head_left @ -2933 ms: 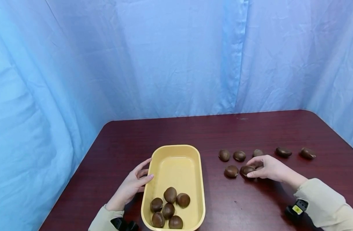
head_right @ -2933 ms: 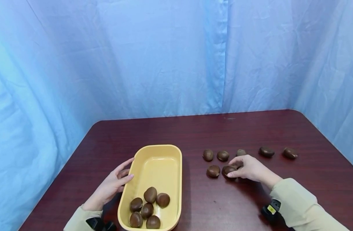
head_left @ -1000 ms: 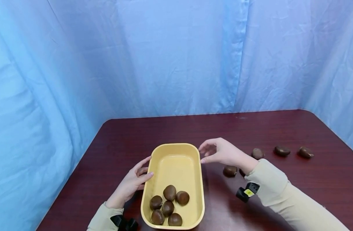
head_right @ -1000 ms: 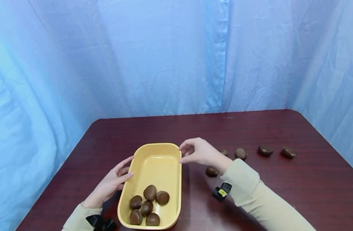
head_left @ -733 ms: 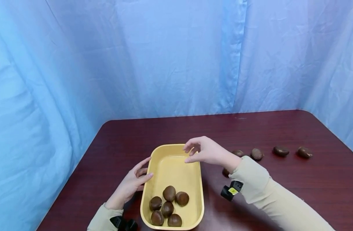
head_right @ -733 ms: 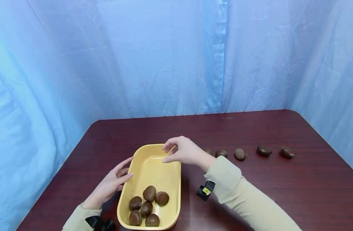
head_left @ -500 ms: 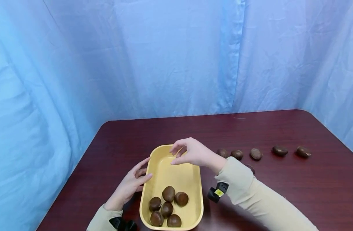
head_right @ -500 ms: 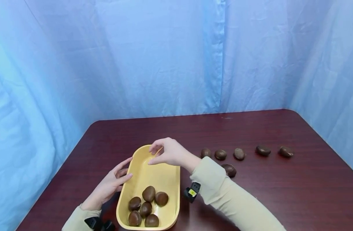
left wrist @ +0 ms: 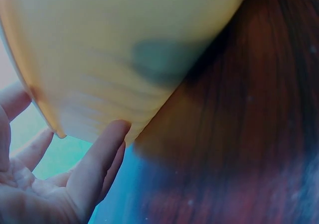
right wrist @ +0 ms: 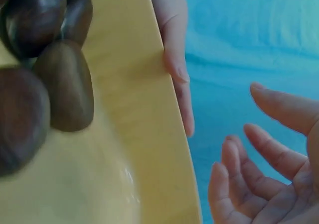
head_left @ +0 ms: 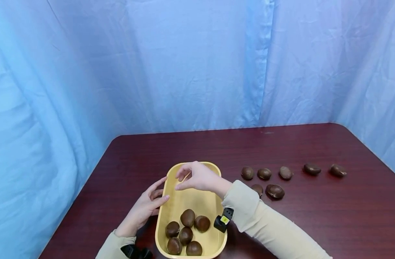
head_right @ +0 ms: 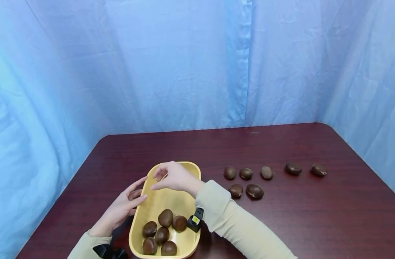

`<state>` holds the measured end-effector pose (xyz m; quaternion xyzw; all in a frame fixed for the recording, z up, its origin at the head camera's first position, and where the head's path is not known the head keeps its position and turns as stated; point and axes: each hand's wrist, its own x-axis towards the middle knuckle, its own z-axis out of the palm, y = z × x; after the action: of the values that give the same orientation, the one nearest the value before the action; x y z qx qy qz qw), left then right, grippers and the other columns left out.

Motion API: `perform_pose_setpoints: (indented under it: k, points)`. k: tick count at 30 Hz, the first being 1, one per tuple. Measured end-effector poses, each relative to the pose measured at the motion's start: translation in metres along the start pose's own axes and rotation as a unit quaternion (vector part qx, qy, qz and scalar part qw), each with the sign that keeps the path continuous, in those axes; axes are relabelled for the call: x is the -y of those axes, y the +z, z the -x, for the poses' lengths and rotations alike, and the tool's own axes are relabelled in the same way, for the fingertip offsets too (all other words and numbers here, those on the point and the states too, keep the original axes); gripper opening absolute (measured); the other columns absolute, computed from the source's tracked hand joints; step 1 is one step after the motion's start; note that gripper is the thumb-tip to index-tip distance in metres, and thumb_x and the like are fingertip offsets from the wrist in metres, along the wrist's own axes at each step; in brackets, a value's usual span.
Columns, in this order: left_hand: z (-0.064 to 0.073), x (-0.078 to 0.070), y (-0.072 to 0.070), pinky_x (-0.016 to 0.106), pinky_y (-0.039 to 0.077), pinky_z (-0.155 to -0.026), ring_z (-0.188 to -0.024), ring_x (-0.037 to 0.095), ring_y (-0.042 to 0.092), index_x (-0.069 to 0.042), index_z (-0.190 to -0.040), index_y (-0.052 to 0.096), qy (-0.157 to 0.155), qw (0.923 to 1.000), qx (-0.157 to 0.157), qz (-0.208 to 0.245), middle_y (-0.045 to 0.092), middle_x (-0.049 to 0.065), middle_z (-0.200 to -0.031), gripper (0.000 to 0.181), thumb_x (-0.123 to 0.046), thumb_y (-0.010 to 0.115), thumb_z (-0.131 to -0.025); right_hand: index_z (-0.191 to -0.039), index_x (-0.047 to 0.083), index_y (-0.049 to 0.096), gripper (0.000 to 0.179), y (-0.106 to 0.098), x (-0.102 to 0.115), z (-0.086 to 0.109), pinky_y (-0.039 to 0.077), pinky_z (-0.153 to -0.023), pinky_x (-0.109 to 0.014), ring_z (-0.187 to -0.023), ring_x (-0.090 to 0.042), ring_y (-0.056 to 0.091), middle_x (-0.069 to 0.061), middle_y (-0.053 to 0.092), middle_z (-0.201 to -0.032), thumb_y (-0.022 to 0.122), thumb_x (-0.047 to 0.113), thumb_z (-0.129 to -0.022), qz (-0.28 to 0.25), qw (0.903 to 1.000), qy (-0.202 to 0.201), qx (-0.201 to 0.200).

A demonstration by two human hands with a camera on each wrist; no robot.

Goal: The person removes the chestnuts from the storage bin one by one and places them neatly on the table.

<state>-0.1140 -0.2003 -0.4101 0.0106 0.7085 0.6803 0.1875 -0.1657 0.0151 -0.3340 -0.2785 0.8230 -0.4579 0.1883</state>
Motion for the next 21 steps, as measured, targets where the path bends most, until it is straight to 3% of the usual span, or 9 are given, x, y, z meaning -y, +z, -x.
perform_pose_setpoints:
  k: [12,21]
  points:
    - [-0.001,0.003,0.0,0.038,0.056,-0.079,-0.101,0.022,0.063,-0.015,-0.151,0.021,0.003,1.0,0.004,0.002,0.044,0.026,-0.134,0.069,-0.02,0.06,-0.094,-0.097,0.012,0.069,0.022,0.023,-0.021,-0.01,0.046,-0.066,-0.022,-0.073,-0.007,0.057,0.007,0.065,-0.082,0.077,0.021,-0.079,0.025,0.9982,0.042,0.034]
    - [-0.001,0.001,0.0,0.037,0.056,-0.077,-0.098,0.019,0.064,-0.015,-0.151,0.02,0.001,1.0,-0.002,0.004,0.042,0.027,-0.135,0.067,-0.016,0.058,-0.095,-0.098,0.008,0.068,0.029,0.029,-0.023,-0.012,0.046,-0.061,-0.024,-0.074,-0.009,0.056,0.0,0.067,-0.085,0.081,0.016,-0.073,0.031,0.9949,0.067,0.069]
